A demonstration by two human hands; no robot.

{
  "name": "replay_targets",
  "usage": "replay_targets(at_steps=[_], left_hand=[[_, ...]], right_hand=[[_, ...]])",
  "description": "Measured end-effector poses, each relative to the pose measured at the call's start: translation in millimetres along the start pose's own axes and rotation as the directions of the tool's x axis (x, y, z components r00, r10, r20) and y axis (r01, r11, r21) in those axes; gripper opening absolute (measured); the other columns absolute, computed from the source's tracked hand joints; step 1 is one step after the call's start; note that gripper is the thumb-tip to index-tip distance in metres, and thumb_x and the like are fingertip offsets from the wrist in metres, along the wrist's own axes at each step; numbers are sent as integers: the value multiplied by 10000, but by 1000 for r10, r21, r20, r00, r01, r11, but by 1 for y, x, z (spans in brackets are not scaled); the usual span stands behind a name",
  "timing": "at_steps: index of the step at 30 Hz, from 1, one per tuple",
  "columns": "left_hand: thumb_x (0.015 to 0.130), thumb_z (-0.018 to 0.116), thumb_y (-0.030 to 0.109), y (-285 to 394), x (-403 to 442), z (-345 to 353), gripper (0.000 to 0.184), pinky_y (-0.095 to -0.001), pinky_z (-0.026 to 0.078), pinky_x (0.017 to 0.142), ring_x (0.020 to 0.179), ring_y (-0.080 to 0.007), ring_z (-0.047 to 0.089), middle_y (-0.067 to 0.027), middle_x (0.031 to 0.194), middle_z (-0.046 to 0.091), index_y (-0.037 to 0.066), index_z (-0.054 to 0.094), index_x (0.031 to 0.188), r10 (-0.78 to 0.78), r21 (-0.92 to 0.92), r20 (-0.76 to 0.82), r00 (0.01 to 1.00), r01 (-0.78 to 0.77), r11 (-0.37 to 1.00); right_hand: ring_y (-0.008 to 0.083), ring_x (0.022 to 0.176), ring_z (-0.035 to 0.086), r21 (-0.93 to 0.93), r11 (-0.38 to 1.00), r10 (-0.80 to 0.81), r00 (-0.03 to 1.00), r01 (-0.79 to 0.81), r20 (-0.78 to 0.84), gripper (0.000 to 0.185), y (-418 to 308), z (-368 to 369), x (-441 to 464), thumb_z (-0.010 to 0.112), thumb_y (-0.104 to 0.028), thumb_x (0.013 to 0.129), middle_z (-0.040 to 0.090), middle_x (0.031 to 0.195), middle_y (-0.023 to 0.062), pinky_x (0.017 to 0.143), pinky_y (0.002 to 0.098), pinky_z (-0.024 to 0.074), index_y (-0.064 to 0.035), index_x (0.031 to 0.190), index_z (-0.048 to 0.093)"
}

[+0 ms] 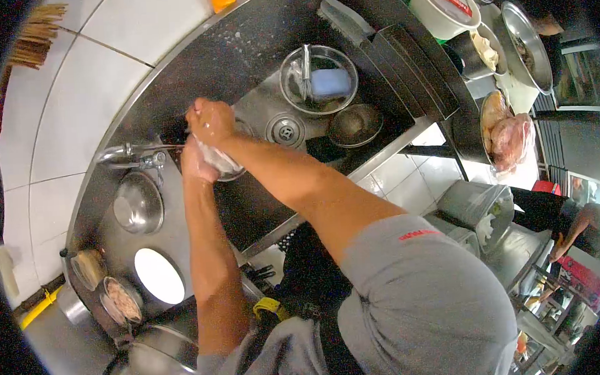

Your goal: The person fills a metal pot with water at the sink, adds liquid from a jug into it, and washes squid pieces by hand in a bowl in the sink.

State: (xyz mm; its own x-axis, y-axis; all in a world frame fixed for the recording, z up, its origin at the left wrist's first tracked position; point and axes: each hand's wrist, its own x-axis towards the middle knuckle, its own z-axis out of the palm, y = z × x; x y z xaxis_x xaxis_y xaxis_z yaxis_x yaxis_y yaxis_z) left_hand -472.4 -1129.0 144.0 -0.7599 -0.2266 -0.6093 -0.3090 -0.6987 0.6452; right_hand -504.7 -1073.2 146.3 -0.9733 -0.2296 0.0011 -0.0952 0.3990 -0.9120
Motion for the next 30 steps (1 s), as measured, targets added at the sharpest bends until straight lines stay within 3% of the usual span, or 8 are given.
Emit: replay_targets(at_steps=[5, 10, 12, 13, 18, 22, 27, 30], left_hand=[[922, 493, 395, 6, 52, -79, 299, -428, 452, 879, 1037, -276, 557, -70, 1052, 618, 99, 530, 929, 114, -126, 672, 732, -39, 991], [956, 415, 408, 36, -38, -34, 398, -458, 304, 1050, 1133, -296, 495, -106, 1081, 605, 39, 532, 1048, -111, -365, 418, 902, 279, 888], [951, 423, 417, 29, -65, -15, 430, -476, 312, 1044, 1145, -296, 492, -104, 1086, 606, 31, 525, 1113, -120, -125, 39, 992, 124, 984], [933, 482, 441, 24, -68, -14, 550, -513, 318, 1030, 1267, -272, 366, -154, 1344, 423, -19, 489, 1236, -284, -296, 95, 954, 299, 907], [953, 468, 391, -31, 25, -92, 446, -453, 410, 935, 1141, -267, 488, -130, 1212, 532, 21, 539, 1192, 44, -368, 587, 808, 218, 904], [968, 456, 351, -24, 23, -64, 373, -406, 485, 858, 1040, -263, 586, -112, 1106, 618, 53, 579, 1156, -95, -277, 317, 944, 188, 942], [987, 444, 284, -8, 13, -20, 330, -392, 550, 791, 942, -250, 653, -112, 1070, 662, 25, 586, 1135, -94, -59, 154, 984, 104, 993], [982, 462, 289, 6, 2, -17, 363, -427, 502, 918, 1027, -274, 628, -118, 1136, 645, 8, 565, 1187, -86, -137, 246, 966, 122, 983]], right_hand=[[400, 823, 655, -203, 969, -143, 990, 143, 14, 480, -10, -15, -22, 537, -526, 872, 651, 813, 219, 808, 440, 503, -74, 1009, 615], [367, 810, 664, -130, 987, -19, 887, 89, 461, 498, 15, -35, 15, 475, -521, 915, 673, 792, 187, 763, 473, 513, -66, 904, 676], [353, 820, 668, -210, 978, 32, 981, 8, 189, 407, 10, -31, 17, 528, -442, 905, 687, 828, 170, 751, 472, 511, -63, 906, 677], [363, 829, 662, -145, 986, 111, 980, -87, 163, 380, 2, -30, 7, 547, -421, 896, 684, 838, 176, 755, 475, 507, -60, 905, 668], [381, 851, 641, -75, 988, -132, 991, 133, 23, 269, -25, 1, -79, 601, -322, 843, 656, 871, 184, 733, 494, 479, -54, 870, 596], [372, 789, 647, -166, 946, -271, 961, 277, 59, 254, -1, 3, -60, 585, -319, 840, 654, 811, 170, 667, 491, 481, -65, 839, 598], [286, 691, 682, 34, 985, 170, 973, -166, -157, 444, 51, -21, 24, 581, -542, 839, 705, 825, 144, 643, 459, 525, -112, 821, 691], [236, 687, 677, 685, 154, 400, 679, -712, 616, 482, 43, -37, 16, 560, -581, 850, 706, 841, 97, 648, 444, 525, -117, 884, 684]])
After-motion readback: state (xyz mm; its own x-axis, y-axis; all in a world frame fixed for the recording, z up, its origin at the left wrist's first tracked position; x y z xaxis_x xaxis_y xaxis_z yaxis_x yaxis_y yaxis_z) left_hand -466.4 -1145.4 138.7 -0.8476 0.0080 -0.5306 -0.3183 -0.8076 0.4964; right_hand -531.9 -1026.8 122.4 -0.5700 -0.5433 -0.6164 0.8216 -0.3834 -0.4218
